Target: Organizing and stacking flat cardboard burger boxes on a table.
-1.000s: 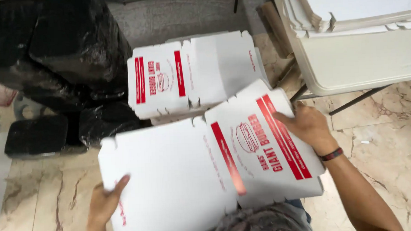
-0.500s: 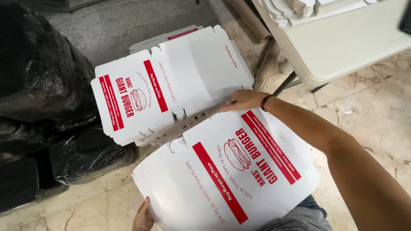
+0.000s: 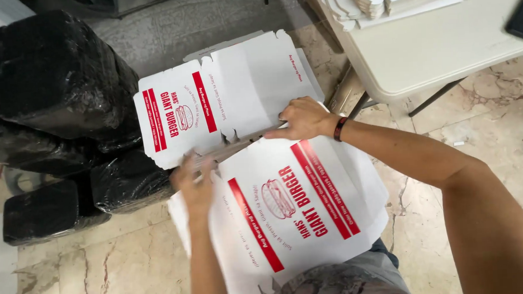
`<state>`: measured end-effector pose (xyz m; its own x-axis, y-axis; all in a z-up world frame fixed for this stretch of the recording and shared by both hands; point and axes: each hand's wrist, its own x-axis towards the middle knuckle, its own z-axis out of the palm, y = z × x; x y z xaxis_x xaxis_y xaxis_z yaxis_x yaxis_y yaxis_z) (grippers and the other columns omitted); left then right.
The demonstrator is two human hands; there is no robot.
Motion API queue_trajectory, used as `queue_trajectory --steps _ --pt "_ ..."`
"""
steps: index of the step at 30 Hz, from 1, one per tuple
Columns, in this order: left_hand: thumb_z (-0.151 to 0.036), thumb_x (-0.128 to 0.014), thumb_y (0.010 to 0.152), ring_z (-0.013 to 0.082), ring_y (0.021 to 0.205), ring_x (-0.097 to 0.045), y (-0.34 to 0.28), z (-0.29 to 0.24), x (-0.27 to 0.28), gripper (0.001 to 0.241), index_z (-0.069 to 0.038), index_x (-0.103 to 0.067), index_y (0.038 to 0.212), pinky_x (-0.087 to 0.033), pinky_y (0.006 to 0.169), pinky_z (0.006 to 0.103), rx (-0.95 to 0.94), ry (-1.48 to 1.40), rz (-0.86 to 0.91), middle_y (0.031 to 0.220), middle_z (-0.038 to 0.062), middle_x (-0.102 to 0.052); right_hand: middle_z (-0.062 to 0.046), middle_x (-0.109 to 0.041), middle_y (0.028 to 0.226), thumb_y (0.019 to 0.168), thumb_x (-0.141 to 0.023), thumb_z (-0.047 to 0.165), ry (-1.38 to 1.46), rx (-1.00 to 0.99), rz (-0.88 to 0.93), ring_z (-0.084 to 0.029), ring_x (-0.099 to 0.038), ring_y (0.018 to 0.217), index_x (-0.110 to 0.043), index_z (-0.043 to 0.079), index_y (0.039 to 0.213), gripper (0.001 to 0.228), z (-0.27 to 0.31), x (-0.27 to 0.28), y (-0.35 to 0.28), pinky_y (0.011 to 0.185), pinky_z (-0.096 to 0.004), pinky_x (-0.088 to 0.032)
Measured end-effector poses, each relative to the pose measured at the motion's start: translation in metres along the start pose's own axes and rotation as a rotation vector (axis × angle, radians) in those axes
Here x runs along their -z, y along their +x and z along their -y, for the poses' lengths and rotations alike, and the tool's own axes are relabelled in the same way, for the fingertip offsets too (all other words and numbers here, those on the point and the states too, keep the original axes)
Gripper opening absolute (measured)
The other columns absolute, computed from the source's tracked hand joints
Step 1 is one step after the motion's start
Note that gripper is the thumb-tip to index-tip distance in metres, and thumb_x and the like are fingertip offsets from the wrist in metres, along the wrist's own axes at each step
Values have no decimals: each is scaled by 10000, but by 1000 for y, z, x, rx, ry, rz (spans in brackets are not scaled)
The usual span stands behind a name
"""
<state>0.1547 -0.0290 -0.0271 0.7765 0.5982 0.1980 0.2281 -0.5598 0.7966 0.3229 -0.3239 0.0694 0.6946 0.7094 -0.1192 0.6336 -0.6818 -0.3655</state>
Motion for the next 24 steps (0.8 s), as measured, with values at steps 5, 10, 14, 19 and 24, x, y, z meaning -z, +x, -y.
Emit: queue_trajectory --steps 5,10,14,19,24 --pt "-719 -160 1020 470 1041 -681 -3 -129 -23 919 -46 -765 864 -438 1004 578 -122 139 590 930 237 -755 -169 -716 665 867 -486 839 -66 113 -123 -376 -747 764 -724 120 680 781 71 42 -37 745 -467 -558" --pt "-564 -200 1053 246 665 -656 -12 -88 -2 716 -213 -798 874 -502 676 357 -425 -221 565 657 72 -677 -37 -652 506 770 -799 675 326 445 -179 -266 -721 589 -653 180 534 567 64 43 -48 632 -365 -554" --pt "-568 -319 971 182 629 -589 -18 -133 28 626 -162 -787 883 -483 623 298 -520 -351 666 642 37 -637 -119 -649 521 769 -809 647 355 475 -229 -353 -699 569 -654 95 551 614 84 59 -63 582 -415 -529" --pt "-554 -187 1080 520 1113 -627 -34 -211 39 840 37 -783 1055 -431 1009 571 -219 -38 655 1005 341 -716 -182 -666 583 866 -639 568 -10 185 -205 -410 -731 683 -742 40 688 567 122 72 -80 655 -491 -548" --pt "-542 -139 1094 223 620 -556 -23 -148 20 806 -145 -751 753 -427 650 336 -345 -212 546 559 58 -542 -184 -654 563 850 -658 641 1 392 -173 -417 -718 626 -712 35 698 627 115 87 -94 632 -494 -564"
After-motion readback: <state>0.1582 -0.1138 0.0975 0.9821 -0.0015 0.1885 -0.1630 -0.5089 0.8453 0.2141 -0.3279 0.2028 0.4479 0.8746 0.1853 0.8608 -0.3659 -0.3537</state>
